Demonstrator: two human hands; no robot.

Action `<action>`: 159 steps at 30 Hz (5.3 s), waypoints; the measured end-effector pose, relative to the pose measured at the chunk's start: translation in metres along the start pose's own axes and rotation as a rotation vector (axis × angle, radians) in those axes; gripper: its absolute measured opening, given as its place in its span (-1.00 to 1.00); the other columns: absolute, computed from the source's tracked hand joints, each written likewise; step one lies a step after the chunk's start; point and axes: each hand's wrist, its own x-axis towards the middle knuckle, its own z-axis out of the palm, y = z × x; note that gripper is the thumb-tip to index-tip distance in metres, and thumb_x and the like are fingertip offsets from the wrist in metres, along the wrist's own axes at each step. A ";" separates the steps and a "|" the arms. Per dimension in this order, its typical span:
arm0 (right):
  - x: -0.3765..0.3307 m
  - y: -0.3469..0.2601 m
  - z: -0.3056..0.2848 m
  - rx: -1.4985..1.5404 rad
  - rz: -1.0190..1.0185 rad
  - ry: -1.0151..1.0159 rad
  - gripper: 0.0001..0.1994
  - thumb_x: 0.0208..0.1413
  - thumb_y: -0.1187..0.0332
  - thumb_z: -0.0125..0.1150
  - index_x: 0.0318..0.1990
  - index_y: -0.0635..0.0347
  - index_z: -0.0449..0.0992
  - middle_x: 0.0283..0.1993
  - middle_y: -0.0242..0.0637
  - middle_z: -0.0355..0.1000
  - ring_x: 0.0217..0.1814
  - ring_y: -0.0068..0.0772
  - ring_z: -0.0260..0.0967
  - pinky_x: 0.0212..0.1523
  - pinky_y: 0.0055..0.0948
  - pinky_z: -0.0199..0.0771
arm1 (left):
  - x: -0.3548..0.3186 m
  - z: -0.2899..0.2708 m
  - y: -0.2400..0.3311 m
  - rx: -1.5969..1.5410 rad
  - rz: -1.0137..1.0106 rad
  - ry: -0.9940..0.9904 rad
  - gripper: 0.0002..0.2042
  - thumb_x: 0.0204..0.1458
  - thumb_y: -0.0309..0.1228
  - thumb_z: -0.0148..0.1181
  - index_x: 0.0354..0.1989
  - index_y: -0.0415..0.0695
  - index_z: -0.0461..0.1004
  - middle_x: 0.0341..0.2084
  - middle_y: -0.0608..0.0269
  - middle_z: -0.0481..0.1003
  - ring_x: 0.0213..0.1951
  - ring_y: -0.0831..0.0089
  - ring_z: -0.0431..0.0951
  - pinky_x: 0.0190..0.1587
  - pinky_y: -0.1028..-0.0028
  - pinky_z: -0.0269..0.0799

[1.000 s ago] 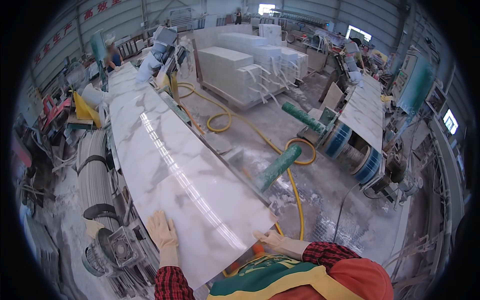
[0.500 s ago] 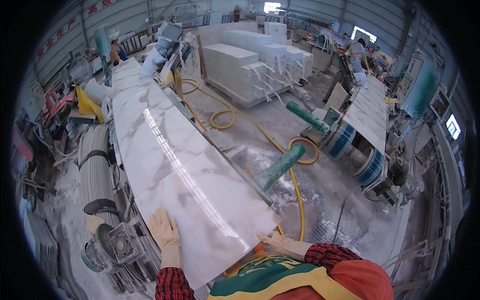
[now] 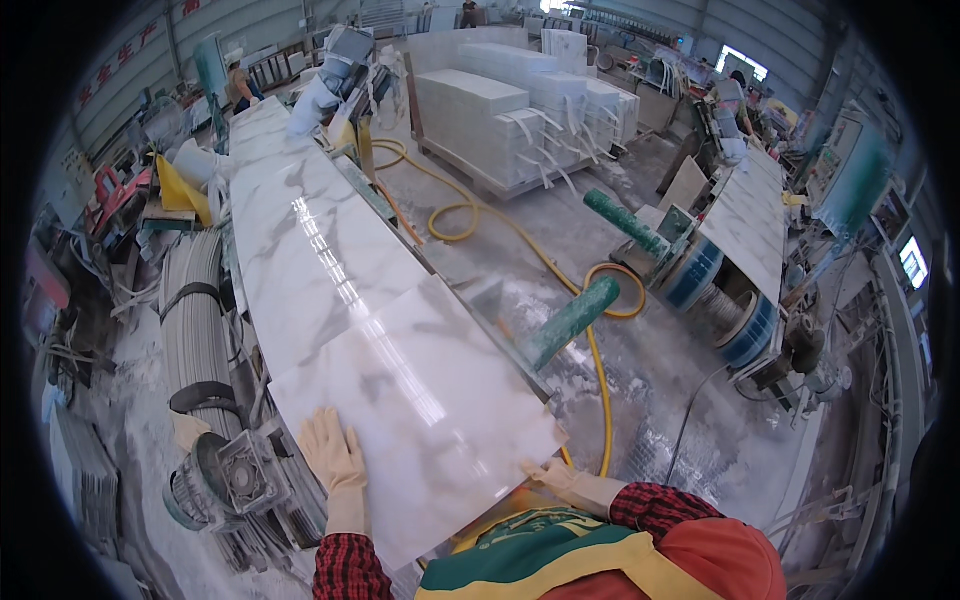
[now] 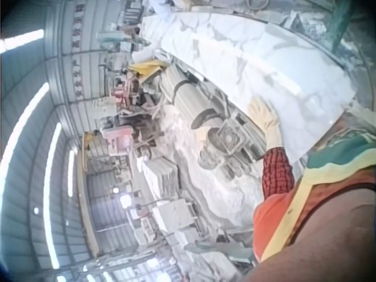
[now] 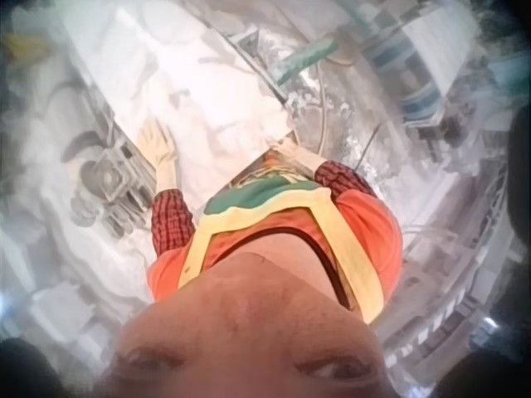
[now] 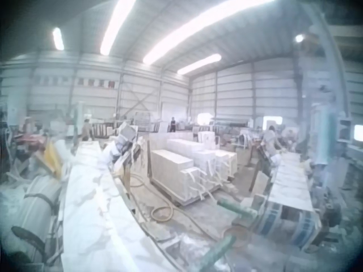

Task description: The person repeatedly lifts large white marble-patterned stone slabs from a conveyor belt and places them onto a stack. The person wears gloves and an apron while performing this repetitive task in a factory setting.

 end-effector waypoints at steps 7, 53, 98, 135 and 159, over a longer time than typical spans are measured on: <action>0.012 -0.001 -0.008 -0.188 0.063 -0.044 -0.31 0.19 -0.21 0.40 -0.16 0.48 0.65 -0.24 -0.13 0.64 -0.23 -0.37 0.58 -0.18 -0.35 0.60 | -0.010 0.000 -0.004 0.017 0.010 0.061 -0.48 0.28 -0.19 0.12 0.37 -0.11 0.38 0.37 -0.07 0.36 0.39 -0.27 0.26 0.48 -0.14 0.00; -0.049 0.004 -0.023 -0.358 -0.780 -0.061 -0.44 0.42 0.29 0.05 0.52 0.19 0.19 0.18 0.07 0.48 0.35 0.06 0.40 0.36 -0.17 0.41 | 0.141 -0.187 0.060 -0.319 0.030 -0.270 -0.37 0.05 0.18 0.34 -0.43 -0.33 0.52 -0.61 0.11 0.42 -0.51 0.36 0.43 -0.38 0.28 0.35; -0.067 -0.098 -0.688 -0.027 0.233 1.139 -0.57 0.48 0.38 -0.11 0.42 0.06 0.42 0.35 0.15 0.39 0.32 -0.05 0.45 0.41 -0.20 0.34 | 0.193 0.232 0.774 -0.450 0.307 -1.145 -0.29 0.32 0.24 -0.20 0.25 -0.15 0.51 0.23 -0.12 0.50 0.27 -0.09 0.45 0.35 0.14 0.25; -0.071 -0.047 -0.680 0.701 0.067 1.164 -0.39 0.24 0.00 0.36 0.21 0.35 0.49 0.08 -0.09 0.57 0.00 -0.29 0.56 -0.06 -0.30 0.59 | 0.211 0.237 0.889 -0.449 0.235 -1.161 -0.33 0.35 0.22 -0.18 0.27 -0.11 0.48 0.23 -0.03 0.49 0.32 -0.04 0.40 0.38 0.19 0.21; -0.052 -0.038 -0.708 0.846 0.073 1.165 -0.34 0.13 -0.02 0.52 0.18 0.34 0.52 0.04 -0.16 0.60 -0.03 -0.33 0.56 -0.08 -0.34 0.59 | 0.214 0.235 0.922 -0.298 0.193 -1.098 -0.32 0.33 0.28 -0.21 0.30 0.00 0.48 0.29 -0.03 0.46 0.34 -0.02 0.39 0.39 0.13 0.19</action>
